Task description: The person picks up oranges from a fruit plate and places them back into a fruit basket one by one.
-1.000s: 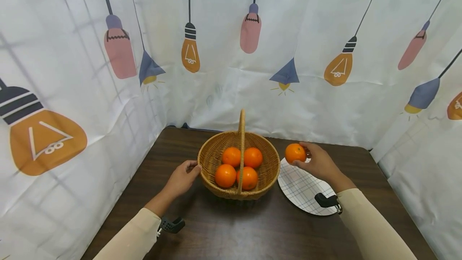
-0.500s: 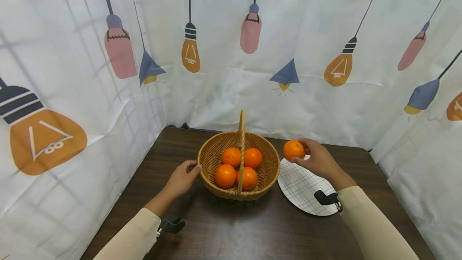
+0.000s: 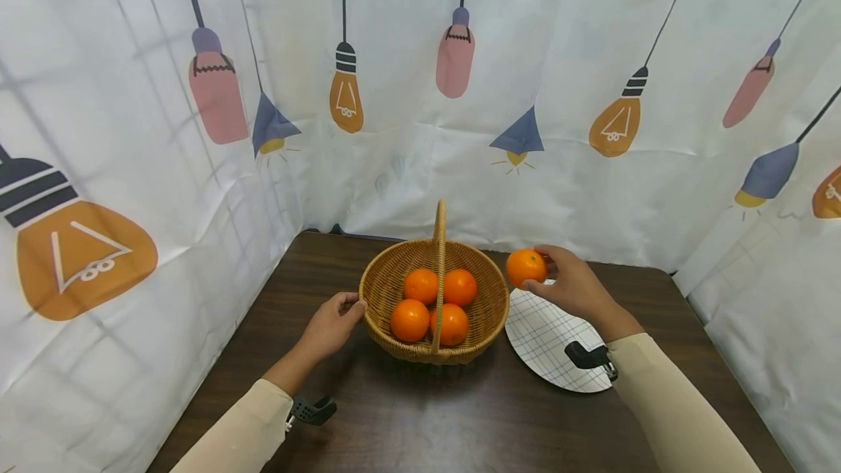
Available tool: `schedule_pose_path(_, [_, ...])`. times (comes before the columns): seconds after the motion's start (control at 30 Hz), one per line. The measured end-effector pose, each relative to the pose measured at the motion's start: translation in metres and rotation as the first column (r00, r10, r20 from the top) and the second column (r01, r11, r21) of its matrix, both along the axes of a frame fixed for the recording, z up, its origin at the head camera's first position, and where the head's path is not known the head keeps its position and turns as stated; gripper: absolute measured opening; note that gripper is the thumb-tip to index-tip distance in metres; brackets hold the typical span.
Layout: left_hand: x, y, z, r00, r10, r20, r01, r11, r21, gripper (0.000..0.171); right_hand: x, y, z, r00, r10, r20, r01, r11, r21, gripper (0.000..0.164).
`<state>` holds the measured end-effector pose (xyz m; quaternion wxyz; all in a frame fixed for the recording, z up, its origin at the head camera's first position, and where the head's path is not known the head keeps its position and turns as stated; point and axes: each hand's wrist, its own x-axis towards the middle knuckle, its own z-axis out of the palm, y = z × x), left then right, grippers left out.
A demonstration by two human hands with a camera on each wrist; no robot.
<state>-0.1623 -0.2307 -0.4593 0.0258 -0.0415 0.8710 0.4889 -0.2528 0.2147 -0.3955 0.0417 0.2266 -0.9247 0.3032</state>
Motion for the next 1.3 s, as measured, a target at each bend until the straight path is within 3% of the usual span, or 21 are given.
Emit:
schedule_pose_path(0.33, [0.000,0.000,0.000,1.000,0.001,0.000,-0.001,1.000,0.006,0.052,0.002,-0.014,0.003,0.998,0.042,-0.040,-0.042,0.999,-0.011,0.070])
schedule_pose_path(0.8, [0.000,0.000,0.000,1.000,-0.006,-0.012,0.005,1.000,-0.008,0.050,0.004,-0.035,-0.003,0.996,0.091,-0.024,-0.092,0.995,-0.041,0.067])
schedule_pose_path(1.3, [0.001,0.001,0.000,1.000,-0.007,-0.015,0.007,1.000,-0.004,0.050,0.010,-0.052,-0.011,0.995,0.099,0.010,-0.098,0.995,-0.015,0.077])
